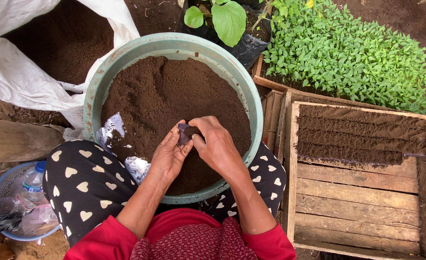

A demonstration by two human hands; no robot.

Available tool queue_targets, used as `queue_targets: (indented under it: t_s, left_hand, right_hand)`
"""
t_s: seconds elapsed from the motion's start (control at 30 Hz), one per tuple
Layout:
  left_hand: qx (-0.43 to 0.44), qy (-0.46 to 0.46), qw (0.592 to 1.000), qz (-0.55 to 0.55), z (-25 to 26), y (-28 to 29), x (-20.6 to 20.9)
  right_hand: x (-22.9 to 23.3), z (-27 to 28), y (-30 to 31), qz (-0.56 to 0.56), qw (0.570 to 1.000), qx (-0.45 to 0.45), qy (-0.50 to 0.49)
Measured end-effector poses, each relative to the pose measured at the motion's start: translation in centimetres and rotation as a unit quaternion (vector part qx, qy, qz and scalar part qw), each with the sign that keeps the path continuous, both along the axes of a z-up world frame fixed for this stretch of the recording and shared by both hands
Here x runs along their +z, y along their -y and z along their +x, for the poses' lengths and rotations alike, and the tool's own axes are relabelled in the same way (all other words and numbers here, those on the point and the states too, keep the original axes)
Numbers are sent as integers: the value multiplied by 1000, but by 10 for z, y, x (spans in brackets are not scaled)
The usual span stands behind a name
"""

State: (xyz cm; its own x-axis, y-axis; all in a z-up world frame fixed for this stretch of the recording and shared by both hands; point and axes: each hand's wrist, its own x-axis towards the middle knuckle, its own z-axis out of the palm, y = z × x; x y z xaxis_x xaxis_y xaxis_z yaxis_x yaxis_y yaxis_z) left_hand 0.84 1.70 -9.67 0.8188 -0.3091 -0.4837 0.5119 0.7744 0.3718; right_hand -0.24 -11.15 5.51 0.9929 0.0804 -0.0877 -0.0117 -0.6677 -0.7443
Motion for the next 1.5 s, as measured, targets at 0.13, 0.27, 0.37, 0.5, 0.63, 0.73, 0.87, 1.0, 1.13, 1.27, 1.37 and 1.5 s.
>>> queue_targets:
  t_s: [0.13, 0.27, 0.37, 0.5, 0.63, 0.73, 0.87, 1.0, 1.13, 1.27, 1.37, 1.5]
  left_hand:
    - [1, -3, 1000, 20, -9, 6, 9]
    - [-6, 3, 999, 46, -8, 3, 12]
    - [15, -5, 998, 55, -3, 2, 20]
    - [21, -12, 998, 66, -3, 0, 27]
    - [23, -27, 998, 59, -5, 2, 23]
    - [11, -29, 997, 76, -9, 4, 25]
    - [7, -40, 997, 70, -12, 10, 29]
    - [-8, -51, 997, 65, -21, 19, 34]
    - [-18, -54, 997, 47, -28, 24, 32]
    - [-31, -46, 996, 65, -30, 25, 29]
    - [-69, -32, 991, 107, -31, 21, 15]
    - [-257, 9, 890, 376, -25, -10, 76]
  right_hand:
    - [-37, -5, -2, 26, 997, -37, 59]
    - [-54, -9, 3, 38, 993, -60, 89]
    - [-58, -14, 8, 90, 982, -124, 105]
    - [-101, -27, 11, 15, 992, -66, -109]
    - [-154, -35, 20, 10, 992, -57, -109]
    - [-96, -30, 18, 64, 987, -120, -89]
    - [-38, -21, 16, 81, 988, -128, -11]
    - [-42, -22, 8, 45, 987, -130, 79]
    - [-49, -30, 14, 32, 981, -152, 119]
    - [-34, -33, 0, 118, 968, -222, 15]
    - [-52, -33, -6, 160, 964, -202, -68]
    - [-57, -33, 7, 206, 938, -244, -138]
